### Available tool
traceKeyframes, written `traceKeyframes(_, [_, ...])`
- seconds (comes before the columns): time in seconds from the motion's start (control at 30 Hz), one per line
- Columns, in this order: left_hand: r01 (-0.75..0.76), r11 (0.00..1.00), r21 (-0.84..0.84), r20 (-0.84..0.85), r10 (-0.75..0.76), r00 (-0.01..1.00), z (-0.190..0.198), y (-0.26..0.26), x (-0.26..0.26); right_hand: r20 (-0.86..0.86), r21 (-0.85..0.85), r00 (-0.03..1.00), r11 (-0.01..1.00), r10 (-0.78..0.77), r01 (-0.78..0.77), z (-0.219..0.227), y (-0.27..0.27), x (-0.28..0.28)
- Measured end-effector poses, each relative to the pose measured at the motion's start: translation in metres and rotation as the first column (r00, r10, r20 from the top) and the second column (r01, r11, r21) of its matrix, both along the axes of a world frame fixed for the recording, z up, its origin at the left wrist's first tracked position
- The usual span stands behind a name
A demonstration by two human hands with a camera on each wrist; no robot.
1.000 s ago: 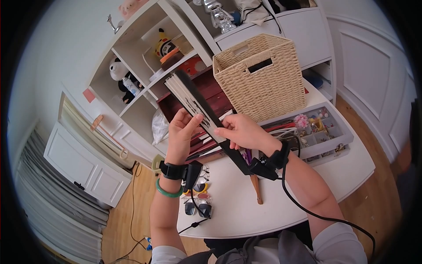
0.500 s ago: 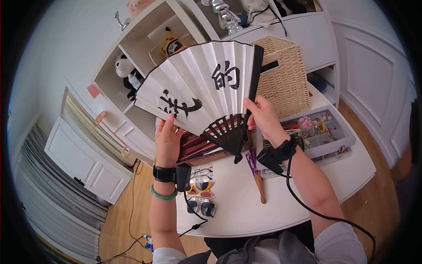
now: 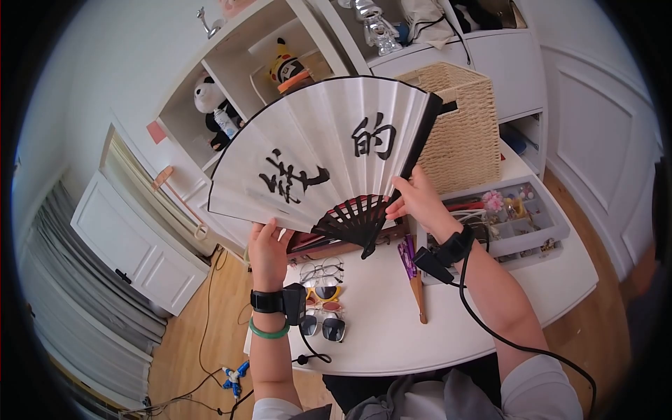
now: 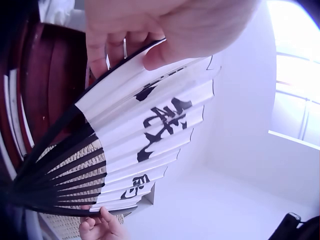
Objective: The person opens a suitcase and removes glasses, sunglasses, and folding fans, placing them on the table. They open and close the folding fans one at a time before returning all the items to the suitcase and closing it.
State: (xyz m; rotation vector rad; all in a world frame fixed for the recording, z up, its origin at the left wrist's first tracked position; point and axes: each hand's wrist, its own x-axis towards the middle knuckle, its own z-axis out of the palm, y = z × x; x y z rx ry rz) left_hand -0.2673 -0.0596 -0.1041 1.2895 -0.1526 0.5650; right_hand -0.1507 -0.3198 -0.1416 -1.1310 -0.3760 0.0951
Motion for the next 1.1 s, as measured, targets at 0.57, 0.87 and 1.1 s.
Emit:
traceKeyframes(0.57, [-0.003, 0.990, -0.140, 0.016, 0.005, 1.000, -0.021, 0.034, -0.007, -0.050, 0.225, 0.999, 0.974, 0.015, -0.003, -0.010, -0.007, 0.014])
traceKeyframes(0.87, [0.002, 0.989, -0.148, 0.021, 0.001, 1.000, -0.021, 0.035, -0.006, -0.057, 0.209, 0.998, 0.978, -0.011, 0.023, -0.008, -0.008, 0.012])
traceKeyframes(1.1, [-0.015, 0.986, -0.165, 0.044, 0.023, 0.999, -0.015, 0.027, -0.010, -0.039, 0.295, 0.999, 0.955, -0.016, 0.027, -0.007, -0.009, 0.012])
